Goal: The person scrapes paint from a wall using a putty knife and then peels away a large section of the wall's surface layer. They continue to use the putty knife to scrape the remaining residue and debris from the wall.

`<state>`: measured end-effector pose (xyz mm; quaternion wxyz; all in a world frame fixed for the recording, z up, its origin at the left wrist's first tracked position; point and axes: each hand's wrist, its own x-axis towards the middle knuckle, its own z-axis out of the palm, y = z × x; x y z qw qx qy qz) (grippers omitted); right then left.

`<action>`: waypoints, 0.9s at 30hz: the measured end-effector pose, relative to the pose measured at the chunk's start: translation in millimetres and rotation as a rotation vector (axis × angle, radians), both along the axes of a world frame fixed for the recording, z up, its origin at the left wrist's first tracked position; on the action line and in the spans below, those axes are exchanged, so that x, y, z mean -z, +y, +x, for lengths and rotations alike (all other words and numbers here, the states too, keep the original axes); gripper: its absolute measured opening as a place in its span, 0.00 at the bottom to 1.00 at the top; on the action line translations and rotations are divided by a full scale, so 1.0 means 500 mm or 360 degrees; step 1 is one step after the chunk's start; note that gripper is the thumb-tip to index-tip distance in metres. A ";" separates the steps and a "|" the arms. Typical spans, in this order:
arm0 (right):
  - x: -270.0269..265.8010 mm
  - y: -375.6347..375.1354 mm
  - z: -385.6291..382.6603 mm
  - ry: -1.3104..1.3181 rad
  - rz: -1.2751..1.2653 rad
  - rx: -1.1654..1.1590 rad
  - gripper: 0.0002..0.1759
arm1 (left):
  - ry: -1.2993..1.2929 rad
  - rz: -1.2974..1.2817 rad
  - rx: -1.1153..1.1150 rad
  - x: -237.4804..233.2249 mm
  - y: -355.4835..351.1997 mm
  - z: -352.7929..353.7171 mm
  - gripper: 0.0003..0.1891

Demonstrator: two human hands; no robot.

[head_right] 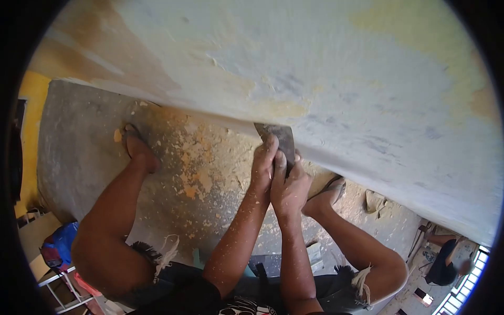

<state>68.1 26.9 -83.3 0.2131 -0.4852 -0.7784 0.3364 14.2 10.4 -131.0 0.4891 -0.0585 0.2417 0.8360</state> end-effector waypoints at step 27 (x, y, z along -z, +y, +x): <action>0.001 -0.026 -0.035 -0.0176 0.0065 0.0139 0.21 | -0.0047 0.0126 -0.0022 0.004 -0.008 -0.030 0.20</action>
